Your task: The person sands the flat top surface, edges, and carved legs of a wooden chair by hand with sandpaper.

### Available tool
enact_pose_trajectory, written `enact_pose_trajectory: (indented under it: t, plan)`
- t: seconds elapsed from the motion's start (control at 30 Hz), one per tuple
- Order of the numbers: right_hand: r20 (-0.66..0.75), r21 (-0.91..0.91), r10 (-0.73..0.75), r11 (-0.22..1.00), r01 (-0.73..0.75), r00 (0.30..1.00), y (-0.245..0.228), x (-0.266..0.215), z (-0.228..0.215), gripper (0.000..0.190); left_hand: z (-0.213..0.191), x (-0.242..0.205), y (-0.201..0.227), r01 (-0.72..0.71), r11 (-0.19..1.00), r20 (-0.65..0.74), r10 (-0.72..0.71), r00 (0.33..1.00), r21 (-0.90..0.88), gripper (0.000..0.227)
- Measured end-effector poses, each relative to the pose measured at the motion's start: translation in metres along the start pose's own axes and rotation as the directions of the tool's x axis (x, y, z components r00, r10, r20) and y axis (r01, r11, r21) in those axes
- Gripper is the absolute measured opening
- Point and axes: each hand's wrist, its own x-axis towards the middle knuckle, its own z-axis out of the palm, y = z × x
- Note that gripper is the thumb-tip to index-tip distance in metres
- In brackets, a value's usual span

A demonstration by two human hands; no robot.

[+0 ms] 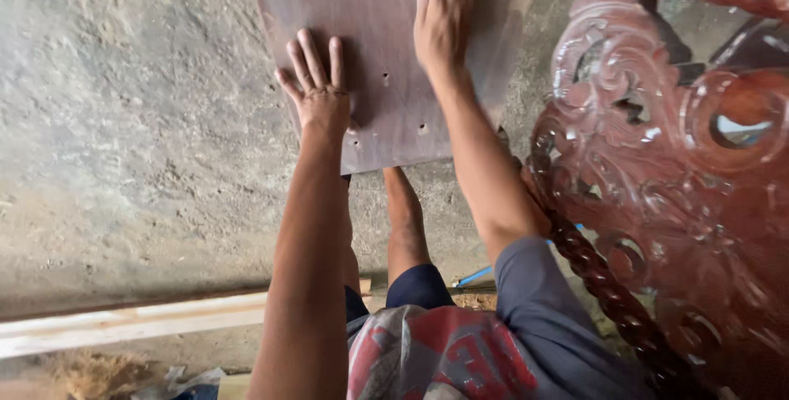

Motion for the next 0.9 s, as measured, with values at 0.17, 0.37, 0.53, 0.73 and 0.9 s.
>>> enact_pose_trajectory:
  t: [0.17, 0.37, 0.53, 0.73, 0.9]
  plan:
    - [-0.021, 0.235, 0.014, 0.972, -0.008, 1.000, 0.019, -0.166, -0.052, 0.055, 0.020, 0.018, -0.008, -0.099, 0.994, -0.302, 0.084, 0.950, -0.035, 0.097]
    - [-0.209, 0.134, 0.159, 0.982, -0.133, 0.965, 0.066, -0.030, -0.013, 0.044, 0.041, 0.038, -0.018, -0.096, 0.995, -0.397, 0.093, 0.913, 0.014, 0.101]
    - [-0.179, 0.211, 0.106, 0.975, -0.067, 0.978, 0.040, -0.170, -0.058, 0.048, 0.010, 0.017, -0.003, -0.113, 0.991, -0.345, 0.081, 0.935, -0.073, 0.102]
    - [-0.318, 0.176, 0.167, 0.978, -0.115, 0.933, 0.076, -0.056, -0.009, 0.046, 0.004, 0.005, 0.000, 0.025, 1.000, 0.014, -0.025, 1.000, -0.019, 0.130]
    - [-0.199, 0.214, 0.124, 0.974, -0.081, 0.972, 0.041, -0.131, -0.029, 0.054, 0.000, 0.004, 0.001, 0.015, 1.000, -0.067, -0.015, 0.998, 0.002, 0.157]
